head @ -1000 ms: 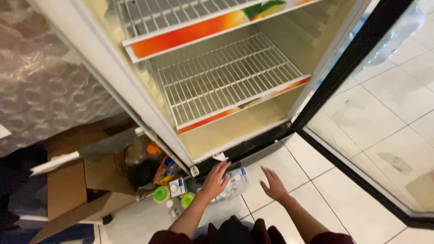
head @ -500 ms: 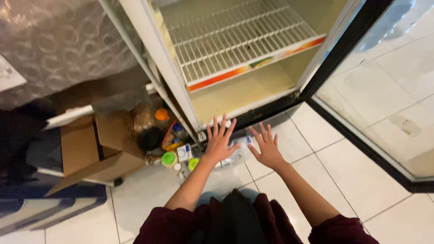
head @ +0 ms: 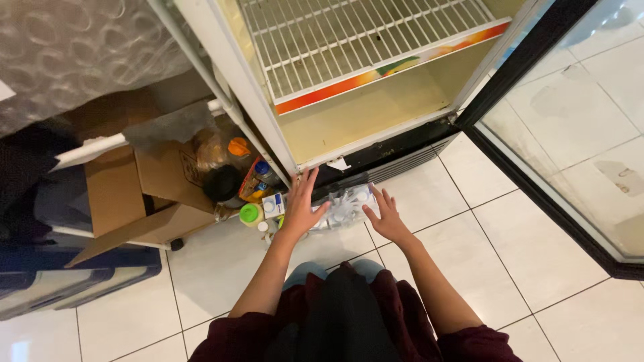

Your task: The person removes various items from a commercial glass-door refrigerator, including a plastic bag of vegetables, a jar with an orange lid, a black container, and several bottles and boxes. They place these items on a nearby table and into a cardboard box on the floor, then return some items to the refrigerator shelves.

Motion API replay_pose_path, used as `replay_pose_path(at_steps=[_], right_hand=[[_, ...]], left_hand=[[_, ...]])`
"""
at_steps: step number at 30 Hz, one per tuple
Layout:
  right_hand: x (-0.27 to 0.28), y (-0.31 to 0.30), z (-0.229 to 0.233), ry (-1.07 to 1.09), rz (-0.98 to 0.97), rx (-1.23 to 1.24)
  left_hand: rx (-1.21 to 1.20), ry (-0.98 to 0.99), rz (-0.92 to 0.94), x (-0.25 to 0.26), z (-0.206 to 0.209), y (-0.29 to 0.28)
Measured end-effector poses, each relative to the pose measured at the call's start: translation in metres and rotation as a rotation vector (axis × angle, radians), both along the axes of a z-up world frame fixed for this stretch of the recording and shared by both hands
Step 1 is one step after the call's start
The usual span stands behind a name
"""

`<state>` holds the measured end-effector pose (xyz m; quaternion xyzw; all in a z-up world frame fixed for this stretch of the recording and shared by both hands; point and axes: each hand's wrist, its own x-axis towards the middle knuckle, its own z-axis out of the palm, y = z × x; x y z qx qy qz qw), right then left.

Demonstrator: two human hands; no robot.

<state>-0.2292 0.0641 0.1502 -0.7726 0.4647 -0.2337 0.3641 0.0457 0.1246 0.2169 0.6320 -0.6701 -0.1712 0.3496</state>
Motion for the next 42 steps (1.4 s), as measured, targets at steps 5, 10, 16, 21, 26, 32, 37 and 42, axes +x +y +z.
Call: replay_pose_path(at_steps=[5,10,16,21,26,32,37,42], right_hand=[[-0.009,-0.032,-0.038,-0.017,0.084,0.084],[-0.003,-0.075,-0.074,0.116,0.129,0.222],[0.008,-0.106,-0.116,0.279,0.24,0.21],[0.019,-0.115,-0.129,0.504,0.226,0.393],[0.026,-0.128,-0.137,0.533,0.308,0.263],[0.028,-0.131,-0.144,0.632,0.362,0.206],[0.032,-0.137,-0.145,0.759,0.395,0.177],[0.034,-0.138,-0.156,0.718,0.371,0.117]], left_hand=[[0.342,0.141,-0.058,0.008,-0.095,-0.026],[0.537,-0.114,-0.27,0.018,-0.174,-0.055],[0.848,-0.262,-0.245,0.006,-0.202,-0.079],[0.998,-0.268,-0.283,0.003,-0.199,-0.083],[1.103,-0.347,-0.265,0.001,-0.203,-0.084],[1.218,-0.397,-0.289,0.001,-0.22,-0.092],[1.192,-0.434,-0.321,0.001,-0.241,-0.097],[1.119,-0.378,-0.324,0.002,-0.231,-0.1]])
